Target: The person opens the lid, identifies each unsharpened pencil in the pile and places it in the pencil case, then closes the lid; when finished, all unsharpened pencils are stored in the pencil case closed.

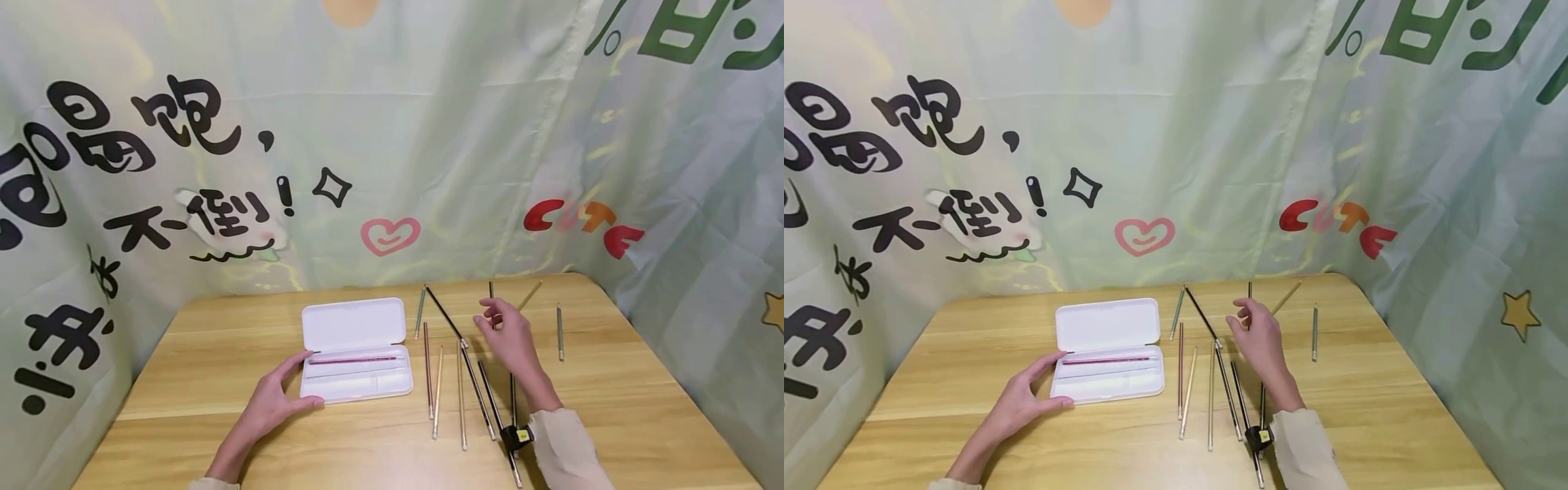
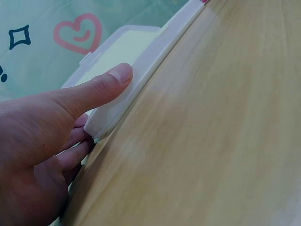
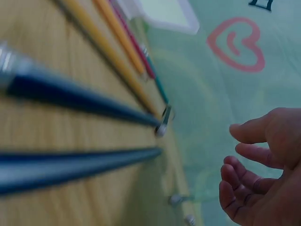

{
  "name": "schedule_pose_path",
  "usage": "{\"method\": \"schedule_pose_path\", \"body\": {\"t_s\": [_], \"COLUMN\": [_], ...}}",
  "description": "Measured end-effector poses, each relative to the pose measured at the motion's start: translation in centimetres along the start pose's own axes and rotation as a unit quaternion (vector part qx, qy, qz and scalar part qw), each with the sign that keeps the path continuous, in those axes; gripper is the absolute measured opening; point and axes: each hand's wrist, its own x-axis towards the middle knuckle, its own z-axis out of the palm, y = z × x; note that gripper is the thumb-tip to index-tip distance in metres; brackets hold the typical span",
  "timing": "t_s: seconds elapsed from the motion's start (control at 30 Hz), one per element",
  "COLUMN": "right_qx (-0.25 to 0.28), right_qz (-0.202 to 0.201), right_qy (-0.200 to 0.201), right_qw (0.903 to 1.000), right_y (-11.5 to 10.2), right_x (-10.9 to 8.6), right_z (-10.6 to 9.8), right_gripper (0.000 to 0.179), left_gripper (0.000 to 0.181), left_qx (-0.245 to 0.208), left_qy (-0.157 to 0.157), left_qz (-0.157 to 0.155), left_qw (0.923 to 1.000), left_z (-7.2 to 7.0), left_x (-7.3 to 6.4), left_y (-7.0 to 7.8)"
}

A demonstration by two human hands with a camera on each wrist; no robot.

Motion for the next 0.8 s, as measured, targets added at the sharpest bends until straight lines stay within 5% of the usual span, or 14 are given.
{"method": "schedule_pose_path", "body": {"t_s": [0.3, 0.8], "right_qx": [-0.053, -0.078], "right_qz": [0.059, 0.079], "right_qy": [-0.067, -0.065], "right_qw": [0.9946, 0.9917], "right_y": [2.2, 2.5], "right_x": [-0.1, -0.3], "right_z": [-0.1, 0.0], "right_gripper": [0.047, 0.034], "left_gripper": [0.093, 0.091], "left_qx": [0.004, 0.007], "left_qy": [0.004, 0.003], "left_qz": [0.000, -0.004], "left_qw": [1.0000, 1.0000], "left_z": [0.0, 0.1], "left_x": [0.1, 0.1], "left_y": [-0.3, -0.1]}}
